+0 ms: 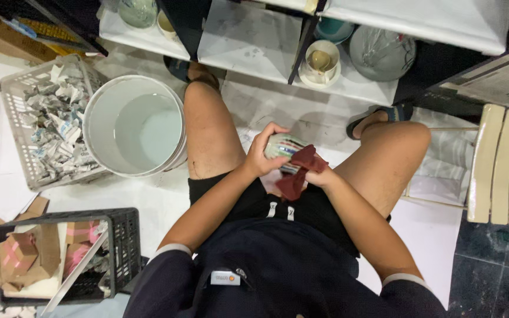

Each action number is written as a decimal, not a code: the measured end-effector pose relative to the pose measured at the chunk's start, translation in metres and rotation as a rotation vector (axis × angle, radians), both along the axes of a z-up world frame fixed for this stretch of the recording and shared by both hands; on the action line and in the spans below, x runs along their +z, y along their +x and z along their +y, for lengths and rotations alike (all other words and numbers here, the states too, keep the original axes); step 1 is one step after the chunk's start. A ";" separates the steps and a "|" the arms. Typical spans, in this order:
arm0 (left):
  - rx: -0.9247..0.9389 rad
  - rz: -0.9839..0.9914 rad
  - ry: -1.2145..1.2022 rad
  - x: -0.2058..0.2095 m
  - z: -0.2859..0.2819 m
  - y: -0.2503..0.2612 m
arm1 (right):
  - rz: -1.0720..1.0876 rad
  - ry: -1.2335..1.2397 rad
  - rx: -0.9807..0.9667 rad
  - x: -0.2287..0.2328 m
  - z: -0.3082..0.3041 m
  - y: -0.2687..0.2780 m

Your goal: The person sits on the floor and wipes a wooden spoon, a striped mug, and a clear glass with a maroon cloth. Each item is wiped thoroughly and then placed on a nearby shelf.

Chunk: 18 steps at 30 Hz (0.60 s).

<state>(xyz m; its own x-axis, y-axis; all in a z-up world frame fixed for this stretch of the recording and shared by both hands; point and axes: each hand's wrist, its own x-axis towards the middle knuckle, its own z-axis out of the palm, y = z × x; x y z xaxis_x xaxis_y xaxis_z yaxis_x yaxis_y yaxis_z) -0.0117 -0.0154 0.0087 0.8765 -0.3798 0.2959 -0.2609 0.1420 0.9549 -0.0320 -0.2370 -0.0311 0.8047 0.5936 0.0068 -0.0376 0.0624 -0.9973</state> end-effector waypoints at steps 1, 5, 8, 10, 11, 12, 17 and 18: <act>0.018 -0.021 -0.005 0.000 -0.002 0.000 | 0.033 0.050 0.000 -0.003 -0.005 0.001; 0.059 0.086 -0.179 -0.009 -0.010 0.001 | 0.117 -0.061 -0.090 -0.009 -0.002 -0.002; 0.115 0.116 -0.187 -0.020 -0.014 0.010 | -0.108 -0.222 -0.276 0.003 0.014 -0.003; 0.059 0.431 -0.234 -0.025 -0.014 0.015 | 0.659 0.265 -0.470 0.017 0.027 0.001; 0.031 0.587 -0.256 -0.027 -0.013 0.015 | 1.041 0.517 -0.548 0.025 0.033 0.002; -0.041 0.639 -0.407 -0.026 -0.010 0.022 | 0.936 0.400 -0.498 0.034 0.037 0.007; -0.219 0.681 -0.695 -0.024 -0.010 0.016 | 0.414 -0.178 -0.266 0.048 0.043 0.000; -0.176 0.671 -0.660 -0.025 -0.012 0.013 | 0.289 -0.301 -0.244 0.044 0.044 -0.002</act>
<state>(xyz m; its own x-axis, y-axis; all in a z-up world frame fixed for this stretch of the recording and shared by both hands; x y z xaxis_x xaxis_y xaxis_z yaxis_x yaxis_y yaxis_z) 0.0018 -0.0277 -0.0161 0.8877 -0.4582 -0.0456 0.3877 0.6904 0.6108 -0.0335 -0.1934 0.0129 0.8643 0.3285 -0.3810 -0.3362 -0.1862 -0.9232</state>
